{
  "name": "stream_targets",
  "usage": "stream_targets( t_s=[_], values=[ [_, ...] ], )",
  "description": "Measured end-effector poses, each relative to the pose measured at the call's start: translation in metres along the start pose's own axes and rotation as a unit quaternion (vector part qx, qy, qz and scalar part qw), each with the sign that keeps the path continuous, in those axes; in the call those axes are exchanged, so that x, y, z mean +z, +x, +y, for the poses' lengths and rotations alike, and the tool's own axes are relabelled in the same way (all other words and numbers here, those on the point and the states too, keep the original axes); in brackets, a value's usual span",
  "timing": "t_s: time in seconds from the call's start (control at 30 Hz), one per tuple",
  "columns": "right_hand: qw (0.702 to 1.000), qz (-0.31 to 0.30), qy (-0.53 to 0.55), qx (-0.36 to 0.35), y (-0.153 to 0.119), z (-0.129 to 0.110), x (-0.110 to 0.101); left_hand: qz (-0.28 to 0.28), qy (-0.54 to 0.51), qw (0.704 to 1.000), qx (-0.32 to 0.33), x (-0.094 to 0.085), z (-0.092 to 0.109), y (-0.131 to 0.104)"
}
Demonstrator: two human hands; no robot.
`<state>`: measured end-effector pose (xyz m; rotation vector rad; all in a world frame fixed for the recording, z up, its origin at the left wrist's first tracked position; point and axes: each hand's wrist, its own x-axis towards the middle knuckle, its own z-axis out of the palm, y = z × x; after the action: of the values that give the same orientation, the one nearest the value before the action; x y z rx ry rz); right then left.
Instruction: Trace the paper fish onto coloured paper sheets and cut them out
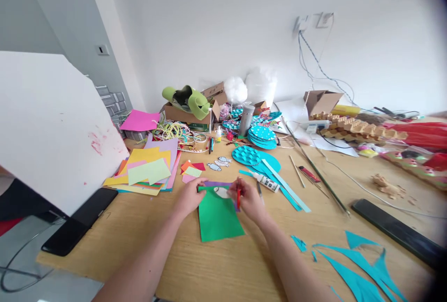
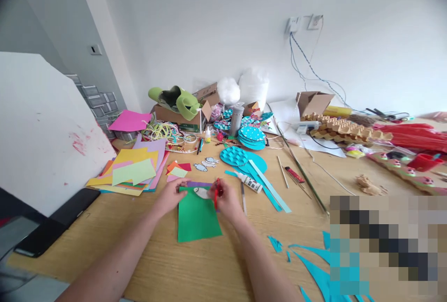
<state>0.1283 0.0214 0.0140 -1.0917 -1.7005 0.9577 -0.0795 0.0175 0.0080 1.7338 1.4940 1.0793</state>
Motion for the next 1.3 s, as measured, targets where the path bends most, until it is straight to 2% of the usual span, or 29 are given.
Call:
stream_targets(
  t_s=[0.13,0.23,0.47,0.57,0.67,0.77,0.83,0.93,1.0,1.1,1.2,1.3],
  values=[
    [0.985,0.111,0.127,0.030,0.002,-0.009,-0.025,-0.016,-0.066,0.997,-0.047,-0.010,0.009,-0.004],
    [0.973,0.144,0.175,0.047,0.002,-0.011,-0.033,-0.029,-0.100,0.992,-0.077,-0.014,0.014,-0.017],
    [0.973,0.135,0.177,0.061,0.004,-0.006,-0.032,0.018,-0.082,0.989,-0.123,-0.013,0.002,-0.055],
    [0.981,0.101,0.149,0.069,0.003,-0.004,-0.031,0.019,-0.050,0.991,-0.124,-0.011,-0.004,-0.064],
    [0.988,0.012,0.119,0.095,0.001,0.000,-0.027,0.008,0.041,0.994,-0.104,-0.011,-0.005,-0.069],
    [0.988,-0.063,0.083,0.116,-0.001,0.007,-0.020,-0.011,0.163,0.982,-0.091,-0.015,0.001,-0.075],
    [0.988,-0.078,0.049,0.121,-0.002,0.011,-0.014,0.007,0.245,0.967,-0.066,-0.018,0.007,-0.078],
    [0.989,-0.081,-0.025,0.122,-0.002,0.014,-0.007,0.065,0.344,0.936,0.018,-0.018,0.019,-0.082],
    [0.987,-0.079,-0.080,0.118,-0.003,0.014,-0.005,0.049,0.355,0.931,0.069,-0.014,0.027,-0.082],
    [0.982,-0.074,-0.141,0.103,-0.003,0.012,-0.002,-0.012,0.328,0.936,0.128,0.001,0.036,-0.084],
    [0.978,-0.074,-0.173,0.089,-0.005,0.011,0.000,-0.065,0.324,0.931,0.156,0.019,0.038,-0.089],
    [0.977,-0.072,-0.186,0.078,-0.006,0.010,0.001,-0.092,0.336,0.921,0.177,0.029,0.035,-0.095]
  ],
)
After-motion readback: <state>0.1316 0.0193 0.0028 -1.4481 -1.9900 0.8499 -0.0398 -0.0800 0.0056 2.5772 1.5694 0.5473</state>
